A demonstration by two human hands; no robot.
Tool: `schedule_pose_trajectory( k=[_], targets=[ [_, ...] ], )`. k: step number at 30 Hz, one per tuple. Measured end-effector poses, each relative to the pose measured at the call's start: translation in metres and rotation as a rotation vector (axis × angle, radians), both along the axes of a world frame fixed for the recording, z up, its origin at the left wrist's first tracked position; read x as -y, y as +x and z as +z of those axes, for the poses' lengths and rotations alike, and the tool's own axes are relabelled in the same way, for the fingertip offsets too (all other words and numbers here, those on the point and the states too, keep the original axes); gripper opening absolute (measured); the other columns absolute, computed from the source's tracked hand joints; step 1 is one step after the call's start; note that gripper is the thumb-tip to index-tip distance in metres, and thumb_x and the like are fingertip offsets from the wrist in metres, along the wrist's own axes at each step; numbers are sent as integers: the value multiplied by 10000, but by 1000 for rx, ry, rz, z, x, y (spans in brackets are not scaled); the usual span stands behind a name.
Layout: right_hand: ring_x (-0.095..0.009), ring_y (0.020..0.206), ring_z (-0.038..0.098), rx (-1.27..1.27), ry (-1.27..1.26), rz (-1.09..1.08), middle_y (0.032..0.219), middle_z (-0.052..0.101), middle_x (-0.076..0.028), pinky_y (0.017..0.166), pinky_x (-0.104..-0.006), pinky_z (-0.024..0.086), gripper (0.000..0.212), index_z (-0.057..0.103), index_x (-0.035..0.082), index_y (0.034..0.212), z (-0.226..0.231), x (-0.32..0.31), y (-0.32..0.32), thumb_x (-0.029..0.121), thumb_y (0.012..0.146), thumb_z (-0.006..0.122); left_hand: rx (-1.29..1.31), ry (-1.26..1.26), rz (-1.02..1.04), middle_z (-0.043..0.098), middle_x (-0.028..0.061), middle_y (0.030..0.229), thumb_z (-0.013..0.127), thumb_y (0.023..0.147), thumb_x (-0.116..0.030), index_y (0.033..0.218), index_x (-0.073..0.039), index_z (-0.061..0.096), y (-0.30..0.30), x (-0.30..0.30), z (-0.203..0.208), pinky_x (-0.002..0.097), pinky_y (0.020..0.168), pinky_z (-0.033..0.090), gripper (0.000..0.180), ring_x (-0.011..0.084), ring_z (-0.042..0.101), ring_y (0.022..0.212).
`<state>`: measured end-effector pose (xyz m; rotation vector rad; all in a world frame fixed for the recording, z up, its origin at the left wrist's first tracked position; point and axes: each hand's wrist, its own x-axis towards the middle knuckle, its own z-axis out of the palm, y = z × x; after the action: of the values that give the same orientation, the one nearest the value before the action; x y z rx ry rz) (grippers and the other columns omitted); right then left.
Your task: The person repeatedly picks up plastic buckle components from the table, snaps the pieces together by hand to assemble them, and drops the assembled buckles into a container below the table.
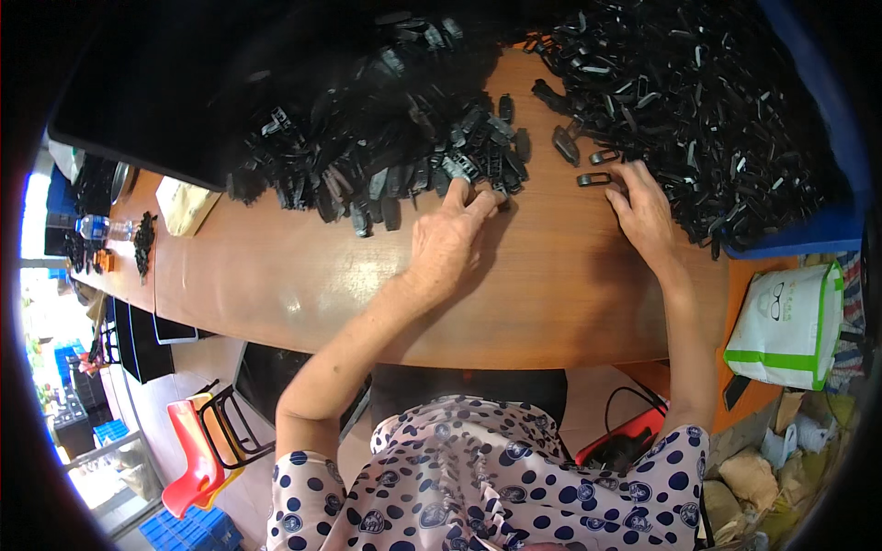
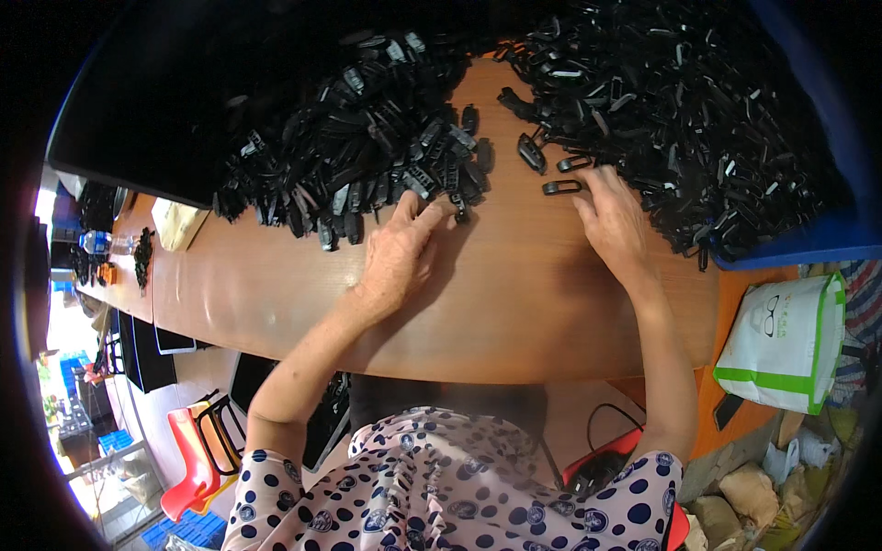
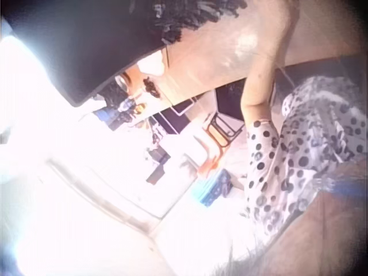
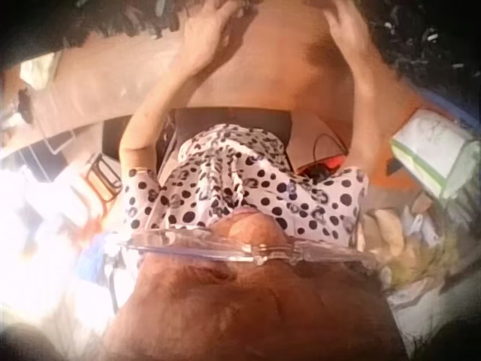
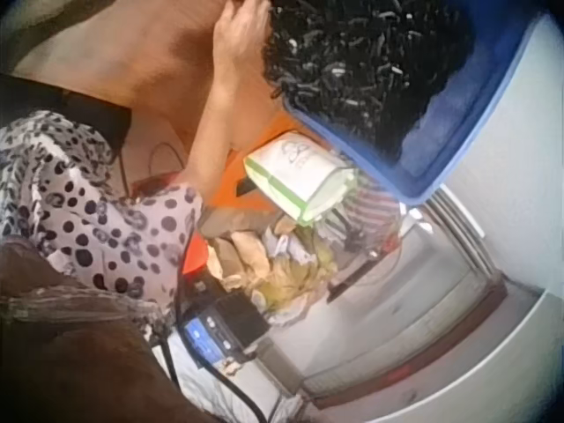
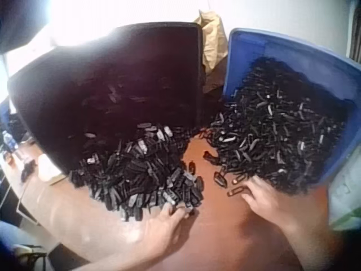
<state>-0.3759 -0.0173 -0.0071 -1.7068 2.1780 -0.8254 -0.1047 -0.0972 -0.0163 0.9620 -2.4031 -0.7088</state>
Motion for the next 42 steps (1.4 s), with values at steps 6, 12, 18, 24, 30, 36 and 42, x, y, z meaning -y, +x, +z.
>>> schedule_pose_trajectory(
  k=[6, 12, 18, 24, 30, 36, 42],
  targets=[
    [-303, 996, 532, -413, 66, 246, 1025, 548, -115, 804, -404, 469, 207, 568, -10, 1027, -6, 21, -12, 43, 832, 613, 330, -473, -247, 489, 74, 971, 588, 793, -60, 1032, -149, 611, -16, 31, -5, 345, 658, 543, 256, 225, 598, 850],
    [-250, 791, 599, -105, 103, 143, 931, 592, -100, 702, -357, 507, 237, 522, -12, 1063, 11, 10, 14, 65, 859, 613, 49, -295, -238, 554, 95, 956, 637, 782, -53, 977, -68, 572, -9, 27, -4, 337, 669, 521, 206, 246, 606, 871],
    [-115, 715, 621, 1444, -14, 141, 876, 635, -75, 575, -209, 494, 211, 511, 73, 1038, 13, -33, 72, 75, 869, 637, -491, 561, -26, 643, 75, 860, 666, 855, -80, 1032, -15, 537, 19, -32, -5, 279, 751, 490, 228, 126, 598, 806],
    [-162, 778, 646, 1688, 22, 181, 881, 650, -95, 674, -246, 521, 159, 522, 63, 972, 20, -57, 138, 41, 861, 633, -601, 513, -51, 653, 91, 853, 662, 851, -60, 1043, -22, 537, 50, -74, -5, 278, 715, 502, 233, 146, 624, 781],
    [-174, 785, 642, 1633, 146, 221, 876, 648, -100, 717, -272, 527, 150, 526, 49, 966, 30, -68, 160, 40, 864, 636, -527, 423, -81, 674, 93, 921, 669, 847, -66, 1044, -33, 570, 77, -85, 6, 288, 747, 520, 223, 168, 658, 850],
    [-146, 764, 622, 1573, 208, 163, 870, 631, -71, 723, -255, 514, 176, 525, 51, 967, 34, -75, 168, 48, 854, 660, -527, 286, -123, 670, 112, 912, 667, 825, -25, 1044, -22, 568, 88, -91, 1, 300, 727, 531, 240, 223, 667, 809],
    [-65, 706, 549, 1321, 381, 100, 829, 593, -8, 658, -201, 463, 142, 540, 60, 923, 46, -77, 172, 87, 861, 664, -493, 135, -141, 651, 127, 882, 685, 781, -24, 1031, -22, 598, 94, -94, 6, 327, 677, 513, 265, 260, 641, 765]
  ],
)
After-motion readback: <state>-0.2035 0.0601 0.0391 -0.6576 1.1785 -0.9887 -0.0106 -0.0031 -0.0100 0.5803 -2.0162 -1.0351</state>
